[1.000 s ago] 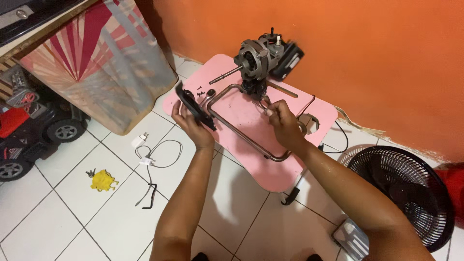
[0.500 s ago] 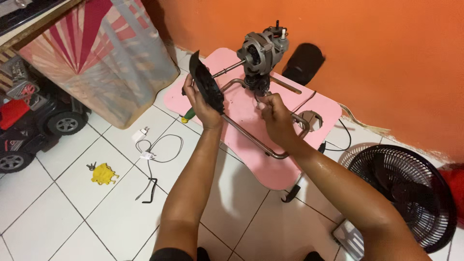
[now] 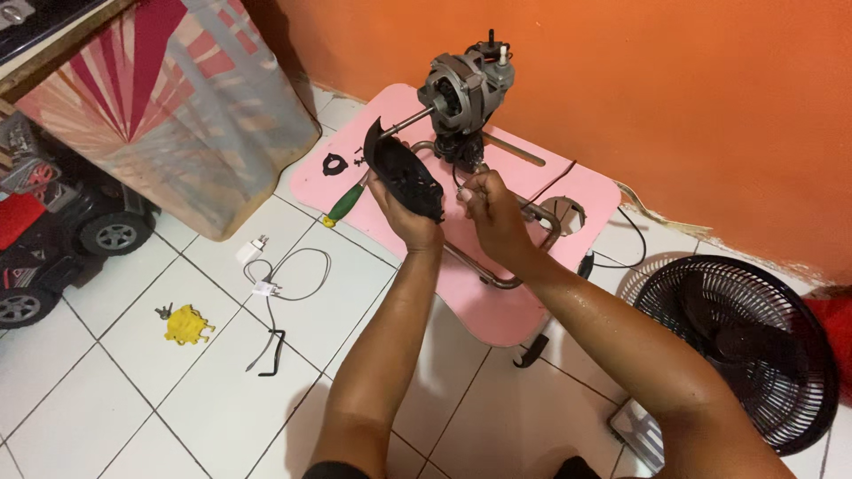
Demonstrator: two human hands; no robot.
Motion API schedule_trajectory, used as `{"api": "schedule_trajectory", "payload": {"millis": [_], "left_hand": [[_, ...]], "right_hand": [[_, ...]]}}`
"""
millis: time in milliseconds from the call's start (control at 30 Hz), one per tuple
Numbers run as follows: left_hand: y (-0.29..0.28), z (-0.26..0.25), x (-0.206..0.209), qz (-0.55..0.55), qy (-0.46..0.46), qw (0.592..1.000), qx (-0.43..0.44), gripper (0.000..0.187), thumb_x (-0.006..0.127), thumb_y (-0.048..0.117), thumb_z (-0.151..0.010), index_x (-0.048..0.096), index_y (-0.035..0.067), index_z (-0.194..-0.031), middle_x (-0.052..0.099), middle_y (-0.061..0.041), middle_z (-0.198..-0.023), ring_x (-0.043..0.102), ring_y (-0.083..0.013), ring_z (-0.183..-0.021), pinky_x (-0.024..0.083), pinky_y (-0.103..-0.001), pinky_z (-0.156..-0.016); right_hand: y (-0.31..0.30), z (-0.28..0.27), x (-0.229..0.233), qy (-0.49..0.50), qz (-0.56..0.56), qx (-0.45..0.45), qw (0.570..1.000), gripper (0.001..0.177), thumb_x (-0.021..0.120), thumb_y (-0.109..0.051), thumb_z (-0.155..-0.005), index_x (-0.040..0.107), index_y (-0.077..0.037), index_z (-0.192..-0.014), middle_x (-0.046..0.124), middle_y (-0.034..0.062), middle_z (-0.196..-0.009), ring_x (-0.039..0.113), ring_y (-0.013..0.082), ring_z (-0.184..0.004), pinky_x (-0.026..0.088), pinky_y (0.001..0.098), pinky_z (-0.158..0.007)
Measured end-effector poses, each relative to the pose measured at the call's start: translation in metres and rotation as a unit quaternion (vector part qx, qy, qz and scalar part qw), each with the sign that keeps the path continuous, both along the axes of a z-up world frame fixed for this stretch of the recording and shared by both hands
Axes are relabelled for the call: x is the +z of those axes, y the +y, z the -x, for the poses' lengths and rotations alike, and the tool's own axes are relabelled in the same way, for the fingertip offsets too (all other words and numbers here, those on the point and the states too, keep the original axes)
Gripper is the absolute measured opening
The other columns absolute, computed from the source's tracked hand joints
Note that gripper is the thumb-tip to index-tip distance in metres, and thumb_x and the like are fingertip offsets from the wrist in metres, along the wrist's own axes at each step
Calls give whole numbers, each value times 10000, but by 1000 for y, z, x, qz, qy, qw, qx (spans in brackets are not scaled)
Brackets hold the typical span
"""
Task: The person assembles a fan motor by attaching the fan blade, securing it with a screwdriver, and fitting the motor housing. They manipulate the motor and housing to align and fasten components.
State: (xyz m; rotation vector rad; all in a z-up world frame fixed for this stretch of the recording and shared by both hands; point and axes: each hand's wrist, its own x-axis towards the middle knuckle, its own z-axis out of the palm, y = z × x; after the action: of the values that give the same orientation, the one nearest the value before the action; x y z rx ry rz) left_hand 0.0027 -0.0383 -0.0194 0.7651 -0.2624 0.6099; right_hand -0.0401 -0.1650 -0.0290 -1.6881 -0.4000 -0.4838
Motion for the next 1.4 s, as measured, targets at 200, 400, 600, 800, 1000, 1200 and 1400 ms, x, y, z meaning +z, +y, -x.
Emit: {"api": "schedule_trajectory", "payload": {"millis": [200, 400, 600, 800, 1000, 1200, 1400], "left_hand": [[-10, -2, 0, 10, -17, 1000, 3, 466, 478, 280, -1031, 425, 70, -1444, 593, -98, -1333, 651, -213, -1149, 572, -320, -915], [-14, -4, -7, 45, 26, 999, -11, 335, 491, 319, -1058, 450, 91, -1300, 583, -78, -1064, 624, -166, -786, 527, -281, -555], [-15, -4, -3, 59, 28, 997, -31, 273, 498, 258, -1053, 459, 88, -1264, 590, -80, -1067, 636, -169, -789, 542, -289, -584], [-12, 0, 6, 48, 28, 998, -27, 300, 460, 269, -1087, 484, 54, -1294, 622, -90, -1025, 645, -162, -753, 538, -274, -560], [-13, 2, 10, 56, 27, 997, -37, 342, 477, 266, -1050, 470, 71, -1332, 628, -81, -1004, 656, -159, -727, 531, -262, -522], [-13, 4, 12, 51, 18, 997, -50, 351, 479, 257, -1056, 458, 72, -1353, 617, -84, -1004, 623, -132, -664, 484, -236, -451], [-11, 5, 12, 41, 10, 998, -51, 355, 442, 289, -1077, 448, 80, -1364, 616, -92, -967, 616, -130, -616, 464, -228, -401]], "right_hand": [[0, 5, 5, -12, 2, 1, 1000, 135, 548, -147, -1079, 516, -16, -1088, 603, 47, -912, 569, 105, -775, 504, 282, -685], [4, 5, 8, 34, 19, 2, 999, 193, 576, -203, -1077, 524, -17, -1081, 568, 43, -796, 550, 108, -723, 485, 287, -642], [6, 5, 9, -11, -9, 24, 1000, 163, 568, -169, -1088, 520, -13, -1077, 606, 42, -864, 584, 100, -755, 499, 277, -672], [8, 5, 8, -12, 4, 9, 1000, 129, 559, -125, -1074, 513, -6, -1091, 599, 62, -913, 588, 110, -777, 499, 281, -686], [11, 5, 9, 6, -3, 10, 1000, 137, 587, -132, -1066, 528, -9, -1078, 612, 50, -864, 594, 112, -752, 502, 280, -669], [12, 5, 13, -13, 36, -21, 999, 127, 613, -127, -1056, 547, -19, -1057, 605, 55, -843, 585, 119, -722, 488, 285, -639], [6, 6, 24, 25, 37, 19, 999, 94, 607, -86, -1037, 597, 2, -1066, 644, 45, -867, 652, 110, -770, 541, 283, -688]]}}
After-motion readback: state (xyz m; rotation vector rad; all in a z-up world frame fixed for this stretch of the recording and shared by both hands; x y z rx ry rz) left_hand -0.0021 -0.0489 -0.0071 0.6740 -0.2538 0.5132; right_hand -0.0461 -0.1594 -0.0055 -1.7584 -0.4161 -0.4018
